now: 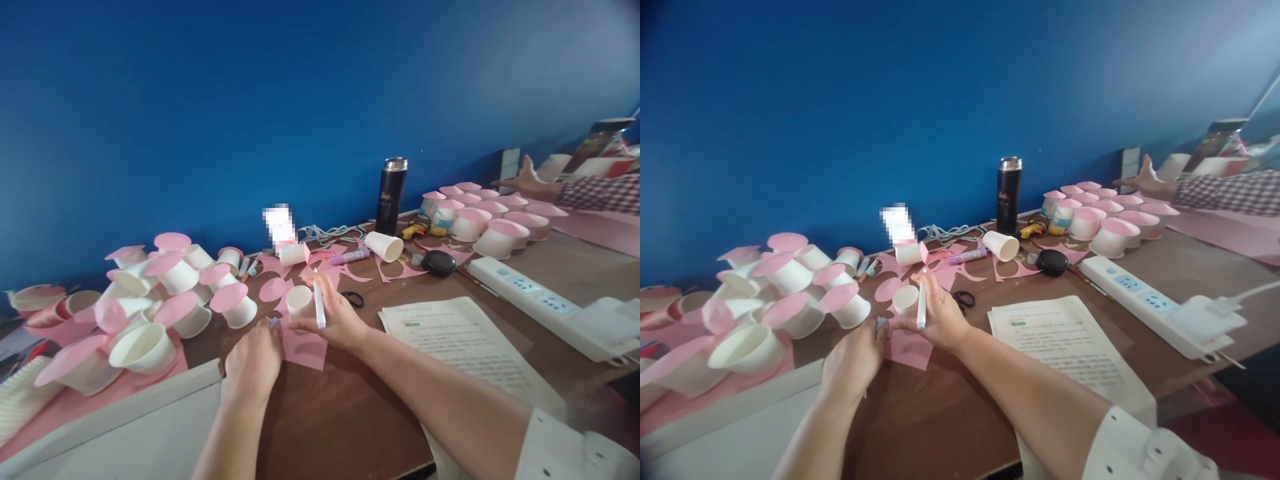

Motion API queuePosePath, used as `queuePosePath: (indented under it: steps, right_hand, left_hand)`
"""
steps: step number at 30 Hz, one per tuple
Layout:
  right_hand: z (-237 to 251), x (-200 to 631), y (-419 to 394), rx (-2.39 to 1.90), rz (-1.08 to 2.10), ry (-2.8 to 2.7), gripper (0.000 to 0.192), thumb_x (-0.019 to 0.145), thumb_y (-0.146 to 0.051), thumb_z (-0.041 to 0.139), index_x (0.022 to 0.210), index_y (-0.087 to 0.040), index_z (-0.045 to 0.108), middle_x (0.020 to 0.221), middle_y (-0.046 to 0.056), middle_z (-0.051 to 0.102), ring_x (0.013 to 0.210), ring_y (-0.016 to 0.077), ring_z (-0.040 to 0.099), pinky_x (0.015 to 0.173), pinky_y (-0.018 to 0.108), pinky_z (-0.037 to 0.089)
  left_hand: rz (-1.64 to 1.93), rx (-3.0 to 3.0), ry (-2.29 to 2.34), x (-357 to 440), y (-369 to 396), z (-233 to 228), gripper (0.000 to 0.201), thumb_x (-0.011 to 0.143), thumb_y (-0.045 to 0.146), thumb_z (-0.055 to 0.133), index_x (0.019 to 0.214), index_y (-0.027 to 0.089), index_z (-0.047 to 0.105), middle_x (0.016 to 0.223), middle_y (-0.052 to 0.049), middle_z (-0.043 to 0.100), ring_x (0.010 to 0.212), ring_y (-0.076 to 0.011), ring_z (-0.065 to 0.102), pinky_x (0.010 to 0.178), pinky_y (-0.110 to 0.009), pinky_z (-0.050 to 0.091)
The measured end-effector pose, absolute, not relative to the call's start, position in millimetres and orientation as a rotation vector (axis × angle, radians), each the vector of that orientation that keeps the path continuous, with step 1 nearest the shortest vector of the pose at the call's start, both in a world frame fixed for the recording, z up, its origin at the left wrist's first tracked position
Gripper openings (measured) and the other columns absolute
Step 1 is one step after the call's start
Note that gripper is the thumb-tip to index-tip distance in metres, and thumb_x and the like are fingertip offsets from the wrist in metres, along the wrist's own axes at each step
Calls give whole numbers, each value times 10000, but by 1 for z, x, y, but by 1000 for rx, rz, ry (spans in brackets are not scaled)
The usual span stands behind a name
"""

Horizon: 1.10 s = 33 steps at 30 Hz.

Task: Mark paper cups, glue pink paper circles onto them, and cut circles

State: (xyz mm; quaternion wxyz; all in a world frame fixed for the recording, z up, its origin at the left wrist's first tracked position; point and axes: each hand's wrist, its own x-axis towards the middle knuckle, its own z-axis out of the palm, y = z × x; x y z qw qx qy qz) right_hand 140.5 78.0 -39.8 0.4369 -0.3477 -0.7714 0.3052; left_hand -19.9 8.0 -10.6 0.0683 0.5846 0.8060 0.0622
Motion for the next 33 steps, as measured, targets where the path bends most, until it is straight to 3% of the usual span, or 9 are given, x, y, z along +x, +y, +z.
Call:
queuePosePath:
  steps: [4,8,11,13,16,19,24,29,33]
  right_hand:
    - [-36,140,77,-899,837,-1802,548,707,-404,743,1142,-219,466,1128,91,570,972,245,596,853,389,464]
    - [-25,150,79,-751,1228,-1326,491,740,-391,718,1125,-263,442,1077,36,564,952,194,575,802,322,477]
    - [-20,157,80,-631,1411,-1101,498,736,-371,733,1125,-278,435,1008,3,572,899,163,569,748,272,470]
    - [-18,159,78,-607,1428,-1073,495,726,-360,746,1117,-275,453,1001,-1,576,895,158,562,745,262,463]
    - [-16,160,73,-601,1433,-1135,492,728,-348,747,1128,-276,469,1034,4,582,926,161,561,778,268,467]
    - [-14,159,68,-645,1411,-1273,469,725,-348,748,1113,-273,495,1066,7,585,959,166,566,815,280,474]
    - [-15,157,66,-633,1293,-1348,449,788,-368,694,1170,-278,477,1192,43,593,1097,194,573,921,349,472]
    - [-12,159,57,-776,951,-1346,366,929,-377,499,1283,-282,501,1122,71,652,974,214,627,841,392,508]
    - [-6,157,41,-763,706,-1530,327,915,-303,528,1235,-323,591,1117,56,652,1009,246,598,911,436,464]
  left_hand:
    - [296,1738,2426,-19,6,-10,381,873,403,419,1138,185,583,984,-182,690,887,-339,648,680,-381,434]
    - [869,1670,2350,-18,7,-7,310,867,375,464,1095,211,594,959,-114,673,829,-259,632,679,-325,428]
    - [1254,1358,1898,-12,9,-7,320,842,471,531,955,194,644,829,-57,642,669,-163,570,555,-247,397]
    - [1378,1040,1490,-5,9,-8,386,808,525,577,926,163,641,786,-29,589,537,-88,451,430,-198,297]
    - [1446,662,1000,4,8,-8,362,738,463,706,855,139,593,759,11,517,530,-39,394,397,-148,266]
    - [1426,407,806,6,9,-8,317,694,321,778,790,147,531,698,45,455,501,-18,379,374,-121,284]
    - [1433,202,717,0,13,-9,240,733,99,706,719,148,471,636,60,421,448,2,349,338,-97,271]
    - [1513,164,822,1,15,-9,126,762,107,666,790,127,545,709,3,533,521,-34,473,396,-123,378]
    - [1576,303,939,10,16,-15,104,735,131,689,800,108,611,753,-27,585,611,-74,557,501,-168,458]
